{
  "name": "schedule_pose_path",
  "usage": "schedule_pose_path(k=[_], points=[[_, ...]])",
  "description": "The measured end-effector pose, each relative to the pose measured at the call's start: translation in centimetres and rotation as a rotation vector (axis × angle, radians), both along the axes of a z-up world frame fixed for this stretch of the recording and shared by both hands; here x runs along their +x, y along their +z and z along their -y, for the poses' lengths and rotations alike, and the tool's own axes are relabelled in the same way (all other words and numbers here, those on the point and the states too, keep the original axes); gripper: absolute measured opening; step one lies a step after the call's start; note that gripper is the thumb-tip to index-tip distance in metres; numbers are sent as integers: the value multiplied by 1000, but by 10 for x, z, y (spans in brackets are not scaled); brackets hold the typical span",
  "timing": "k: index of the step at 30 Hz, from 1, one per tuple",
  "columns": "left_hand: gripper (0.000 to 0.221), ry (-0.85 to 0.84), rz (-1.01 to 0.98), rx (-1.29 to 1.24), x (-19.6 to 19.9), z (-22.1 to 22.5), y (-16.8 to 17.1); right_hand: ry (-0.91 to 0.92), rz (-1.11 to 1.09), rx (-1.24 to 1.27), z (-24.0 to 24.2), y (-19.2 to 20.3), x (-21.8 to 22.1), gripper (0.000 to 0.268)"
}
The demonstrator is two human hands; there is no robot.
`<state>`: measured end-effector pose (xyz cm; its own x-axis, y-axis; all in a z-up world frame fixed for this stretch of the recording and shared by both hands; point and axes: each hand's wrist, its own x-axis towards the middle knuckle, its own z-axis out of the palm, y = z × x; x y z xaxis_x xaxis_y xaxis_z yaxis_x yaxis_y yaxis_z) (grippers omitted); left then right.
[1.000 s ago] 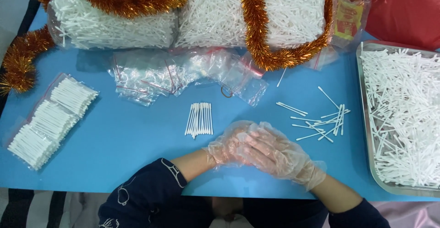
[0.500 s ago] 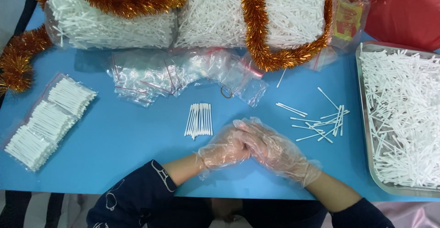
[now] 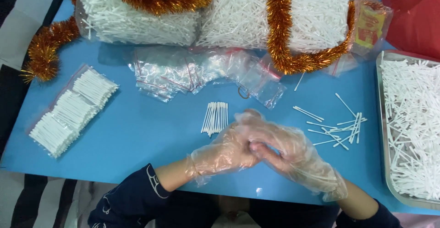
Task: The person, wearing clear plastic gloves, counts and organizes white cotton swabs into small plastic bags at a blue table. They take groups of swabs from a metal tray and large bulk bags, align them into neat rows, and slide them into individual clear re-sealable bags.
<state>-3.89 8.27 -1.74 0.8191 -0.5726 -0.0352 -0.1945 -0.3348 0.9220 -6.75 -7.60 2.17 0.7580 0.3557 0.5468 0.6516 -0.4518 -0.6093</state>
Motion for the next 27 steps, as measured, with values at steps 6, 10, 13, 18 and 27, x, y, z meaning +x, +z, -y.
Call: schedule_pose_path(k=[6, 10, 13, 18, 27], points=[[44, 99, -5, -105, 12, -21, -31, 215, -374, 198, -22, 13, 25, 9], [57, 175, -175, -110, 8, -49, -10, 275, -595, 314, -40, 26, 37, 14], [63, 182, -160, 75, 6, -62, 29, 187, -751, 360, -37, 10, 47, 12], [69, 191, 199, 289, 22, -97, 31, -137, -946, 270, -30, -21, 60, 11], [55, 121, 301, 569, 35, -107, 9, -146, -287, -416, -37, -47, 58, 29]])
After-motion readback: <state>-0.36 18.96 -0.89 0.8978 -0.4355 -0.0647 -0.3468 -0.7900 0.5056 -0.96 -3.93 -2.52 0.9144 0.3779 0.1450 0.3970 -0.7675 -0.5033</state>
